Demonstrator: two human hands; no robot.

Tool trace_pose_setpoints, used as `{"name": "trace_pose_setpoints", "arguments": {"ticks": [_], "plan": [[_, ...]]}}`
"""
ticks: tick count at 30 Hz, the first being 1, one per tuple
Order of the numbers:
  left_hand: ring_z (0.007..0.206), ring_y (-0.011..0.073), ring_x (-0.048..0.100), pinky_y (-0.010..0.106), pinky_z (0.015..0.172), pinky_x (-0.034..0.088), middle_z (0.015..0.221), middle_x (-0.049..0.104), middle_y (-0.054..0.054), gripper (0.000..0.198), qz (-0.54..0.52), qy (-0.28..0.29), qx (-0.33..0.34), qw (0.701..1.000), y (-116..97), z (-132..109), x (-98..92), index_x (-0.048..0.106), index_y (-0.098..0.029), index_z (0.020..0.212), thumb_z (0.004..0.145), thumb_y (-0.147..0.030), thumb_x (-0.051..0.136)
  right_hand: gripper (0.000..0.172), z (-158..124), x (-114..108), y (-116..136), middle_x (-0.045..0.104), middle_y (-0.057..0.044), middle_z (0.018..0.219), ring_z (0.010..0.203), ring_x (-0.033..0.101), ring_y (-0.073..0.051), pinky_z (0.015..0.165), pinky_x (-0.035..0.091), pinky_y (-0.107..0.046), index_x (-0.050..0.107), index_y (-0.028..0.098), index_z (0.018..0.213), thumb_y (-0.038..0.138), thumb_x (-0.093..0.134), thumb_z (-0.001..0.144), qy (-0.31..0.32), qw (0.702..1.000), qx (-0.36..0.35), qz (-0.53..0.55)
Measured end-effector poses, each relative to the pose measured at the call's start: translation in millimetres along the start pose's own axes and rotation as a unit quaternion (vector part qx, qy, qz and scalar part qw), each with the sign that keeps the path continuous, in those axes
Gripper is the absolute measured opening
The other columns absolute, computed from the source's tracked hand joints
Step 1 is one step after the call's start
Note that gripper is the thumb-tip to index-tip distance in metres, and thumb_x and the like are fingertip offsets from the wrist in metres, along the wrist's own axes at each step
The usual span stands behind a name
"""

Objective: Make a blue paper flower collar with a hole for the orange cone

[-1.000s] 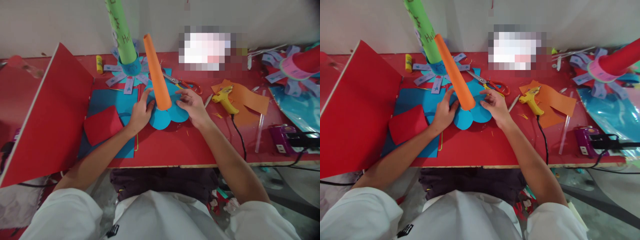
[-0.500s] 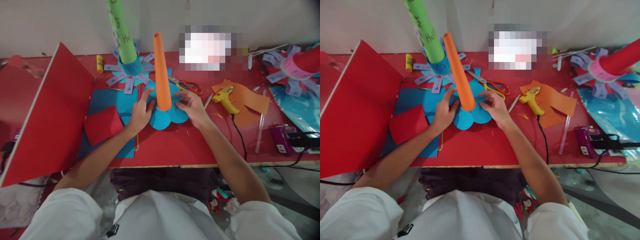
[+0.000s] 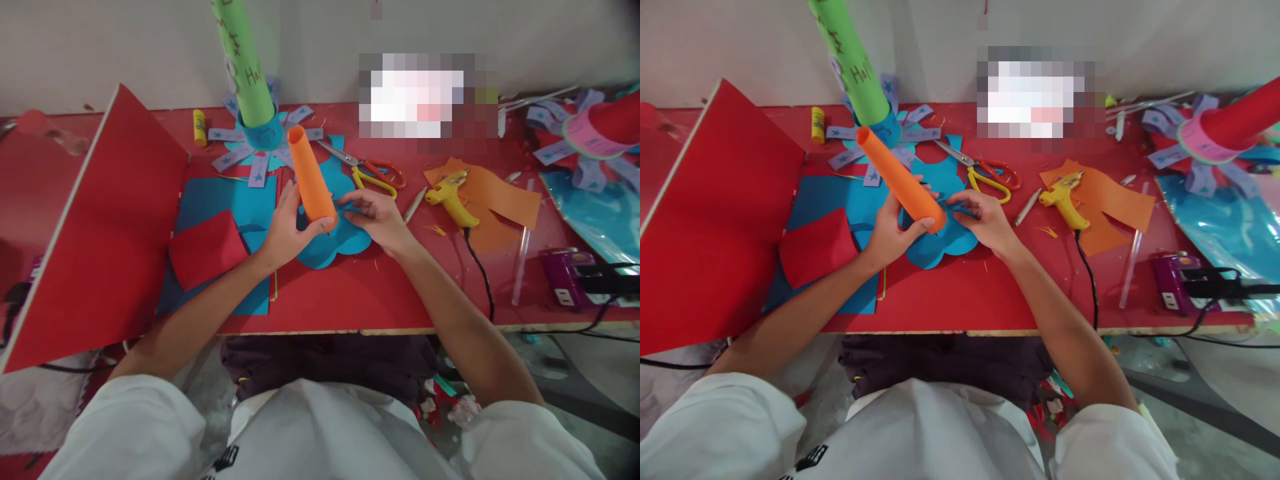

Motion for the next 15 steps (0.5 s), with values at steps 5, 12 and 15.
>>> {"name": "trace_pose_setpoints", "arguments": {"ticks": [5, 12, 15], "plan": [[0.124, 0.0290, 0.075, 0.045, 0.107, 0.062, 0.135, 0.075, 0.012, 0.062, -0.035, -0.015, -0.029, 0.999, 0, -2, -5.1, 0.058, -0.024, 0.145, 0.097, -0.058, 0.079, 0.020, 0, 2, 0, 0.083, -0.005, 0.117, 0.108, 0.076, -0.026, 0.098, 0.064, -0.045, 0.082, 0.028, 0.109, 0.028, 0.080, 0.088, 0.011, 1.000, 0.007, -0.014], [0.117, 0.0279, 0.076, 0.042, 0.101, 0.063, 0.129, 0.074, 0.010, 0.059, -0.049, -0.039, -0.018, 0.998, 9, -4, -6.4, 0.060, -0.025, 0.140, 0.096, -0.058, 0.080, 0.023, 0, 4, -4, 0.084, -0.005, 0.118, 0.108, 0.075, -0.026, 0.097, 0.063, -0.046, 0.082, 0.028, 0.110, 0.028, 0.078, 0.087, 0.014, 0.999, 0.007, -0.027], [0.113, 0.0265, 0.077, 0.040, 0.098, 0.063, 0.128, 0.073, 0.009, 0.060, -0.064, -0.052, -0.006, 0.997, 11, -4, -7.6, 0.059, -0.026, 0.139, 0.094, -0.059, 0.082, 0.024, 0, 4, -6, 0.083, -0.005, 0.116, 0.107, 0.074, -0.026, 0.096, 0.063, -0.045, 0.082, 0.027, 0.110, 0.027, 0.078, 0.087, 0.016, 0.999, 0.002, -0.038]]}}
Point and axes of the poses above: each hand's wrist, its own z-axis towards the middle knuckle, its own x-axis out of the palm, y = z × x, the point moved 8 cm from there along z, towards the middle knuckle
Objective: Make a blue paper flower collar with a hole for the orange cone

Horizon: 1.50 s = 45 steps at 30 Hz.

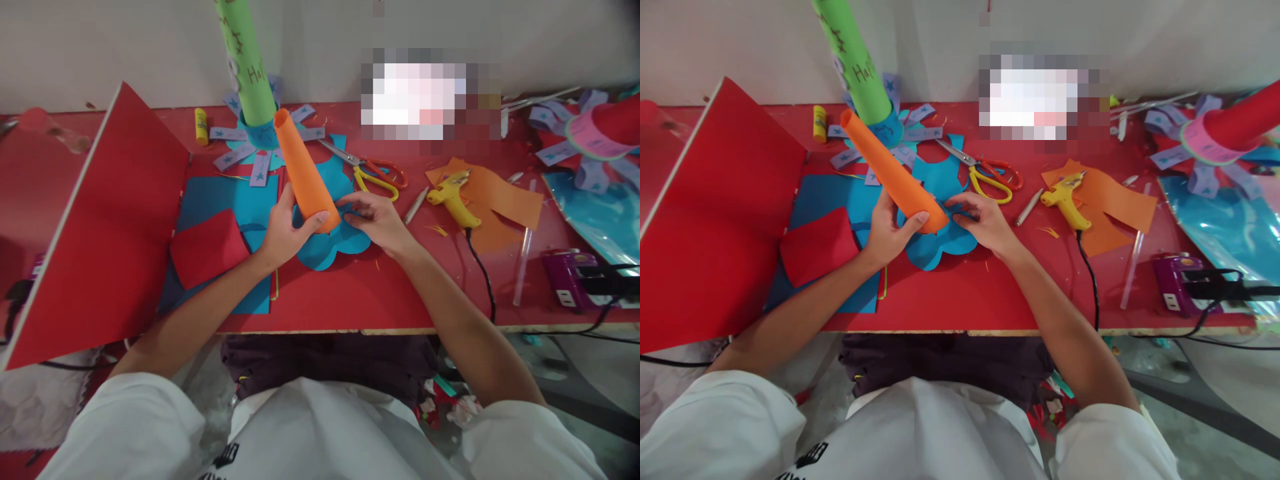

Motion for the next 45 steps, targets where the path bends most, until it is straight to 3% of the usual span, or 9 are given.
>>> {"name": "trace_pose_setpoints", "arguments": {"ticks": [7, 15, 23, 28, 32, 40, 45], "plan": [[0.108, 0.0250, 0.078, 0.039, 0.094, 0.065, 0.128, 0.072, 0.009, 0.060, -0.027, -0.010, 0.003, 1.000, -2, 0, -0.9, 0.061, -0.026, 0.133, 0.092, -0.062, 0.085, 0.025, 1, 0, 4, 0.083, -0.005, 0.117, 0.107, 0.075, -0.026, 0.095, 0.064, -0.045, 0.082, 0.027, 0.111, 0.025, 0.076, 0.087, 0.010, 1.000, -0.001, -0.020], [0.119, 0.0267, 0.078, 0.040, 0.102, 0.065, 0.126, 0.072, 0.007, 0.063, -0.066, -0.034, 0.001, 0.997, -2, 5, -6.9, 0.059, -0.029, 0.138, 0.092, -0.063, 0.085, 0.028, 1, 2, 4, 0.084, -0.006, 0.121, 0.117, 0.077, -0.029, 0.100, 0.063, -0.047, 0.082, 0.026, 0.112, 0.021, 0.072, 0.086, 0.025, 0.999, -0.005, -0.037], [0.126, 0.0279, 0.078, 0.040, 0.100, 0.067, 0.133, 0.076, 0.010, 0.066, -0.113, 0.056, 0.034, 0.991, -14, 8, 12.1, 0.052, -0.030, 0.147, 0.098, -0.066, 0.077, 0.027, 0, 5, 4, 0.083, -0.006, 0.121, 0.113, 0.077, -0.029, 0.101, 0.063, -0.048, 0.081, 0.027, 0.113, 0.027, 0.074, 0.087, 0.031, 0.999, 0.000, -0.031], [0.121, 0.0268, 0.079, 0.041, 0.100, 0.068, 0.129, 0.076, 0.010, 0.052, -0.112, 0.029, -0.010, 0.993, -19, 5, 8.4, 0.056, -0.027, 0.140, 0.103, -0.059, 0.074, 0.029, 0, 8, 9, 0.084, -0.006, 0.122, 0.115, 0.077, -0.031, 0.103, 0.062, -0.050, 0.083, 0.026, 0.112, 0.024, 0.073, 0.085, 0.040, 0.998, 0.002, -0.045], [0.121, 0.0280, 0.079, 0.045, 0.102, 0.067, 0.129, 0.075, 0.009, 0.051, -0.103, 0.014, -0.038, 0.994, -16, 5, 4.3, 0.056, -0.028, 0.136, 0.102, -0.063, 0.072, 0.030, 0, 10, 7, 0.084, -0.005, 0.122, 0.118, 0.077, -0.031, 0.106, 0.061, -0.052, 0.083, 0.026, 0.111, 0.022, 0.072, 0.083, 0.044, 0.998, 0.003, -0.052], [0.124, 0.0298, 0.078, 0.045, 0.100, 0.069, 0.126, 0.074, 0.007, 0.054, -0.076, -0.006, -0.021, 0.997, -16, 9, -0.2, 0.057, -0.032, 0.136, 0.102, -0.073, 0.067, 0.029, -2, 10, 9, 0.083, -0.006, 0.125, 0.123, 0.075, -0.032, 0.113, 0.060, -0.055, 0.083, 0.028, 0.112, 0.022, 0.073, 0.085, 0.051, 0.998, 0.001, -0.046], [0.132, 0.0339, 0.075, 0.054, 0.106, 0.066, 0.128, 0.073, 0.008, 0.056, -0.076, -0.007, -0.009, 0.997, -23, 11, -1.9, 0.056, -0.033, 0.139, 0.102, -0.074, 0.065, 0.032, -1, 11, 9, 0.083, -0.007, 0.125, 0.121, 0.076, -0.032, 0.109, 0.061, -0.054, 0.082, 0.026, 0.114, 0.021, 0.073, 0.084, 0.056, 0.997, 0.000, -0.048]]}}
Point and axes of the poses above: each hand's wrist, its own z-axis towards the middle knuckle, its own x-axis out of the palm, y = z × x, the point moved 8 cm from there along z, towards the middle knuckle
